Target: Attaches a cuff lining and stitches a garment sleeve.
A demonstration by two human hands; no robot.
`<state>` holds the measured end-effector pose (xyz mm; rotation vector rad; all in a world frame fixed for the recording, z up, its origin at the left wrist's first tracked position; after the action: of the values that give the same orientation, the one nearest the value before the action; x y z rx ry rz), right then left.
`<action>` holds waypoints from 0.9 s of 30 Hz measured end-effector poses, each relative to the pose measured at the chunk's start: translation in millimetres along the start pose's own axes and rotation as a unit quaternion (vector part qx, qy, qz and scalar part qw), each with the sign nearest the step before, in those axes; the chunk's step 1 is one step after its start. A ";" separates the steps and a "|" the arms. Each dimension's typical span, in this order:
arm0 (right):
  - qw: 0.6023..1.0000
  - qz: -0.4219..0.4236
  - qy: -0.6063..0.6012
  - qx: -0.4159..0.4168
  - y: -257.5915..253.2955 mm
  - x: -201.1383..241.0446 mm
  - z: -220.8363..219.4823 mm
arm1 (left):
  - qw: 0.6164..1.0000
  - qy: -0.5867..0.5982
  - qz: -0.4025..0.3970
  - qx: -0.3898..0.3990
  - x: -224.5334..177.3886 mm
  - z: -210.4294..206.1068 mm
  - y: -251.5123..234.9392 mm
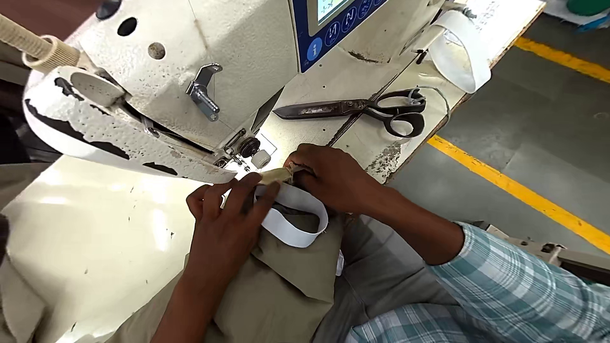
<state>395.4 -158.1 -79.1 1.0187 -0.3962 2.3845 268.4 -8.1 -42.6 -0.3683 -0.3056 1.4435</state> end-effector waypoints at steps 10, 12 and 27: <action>0.999 -0.031 0.027 -0.007 -7.3 -2.2 0.5 | 0.998 0.025 -0.058 0.018 -4.9 2.5 0.5; 1.000 -0.030 0.008 -0.002 -10.6 -8.0 2.2 | 0.993 0.108 -0.021 0.047 -2.4 10.8 -3.3; 0.988 0.128 0.033 -0.076 31.4 21.6 16.7 | 0.948 0.255 0.180 0.068 -10.6 0.5 1.9</action>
<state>374.8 -184.2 -53.9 0.8604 -0.7098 2.5591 265.3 -18.4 -42.8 -0.6916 0.2951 1.6526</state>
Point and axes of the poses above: each hand's wrist, its own y-axis away from the middle knuckle, its own z-axis out of the back of the hand, x = y × z, the point moved 5 cm from there along -y, towards the middle knuckle, and after that the axes turned 10 degrees about z, right-handed, at the moved point
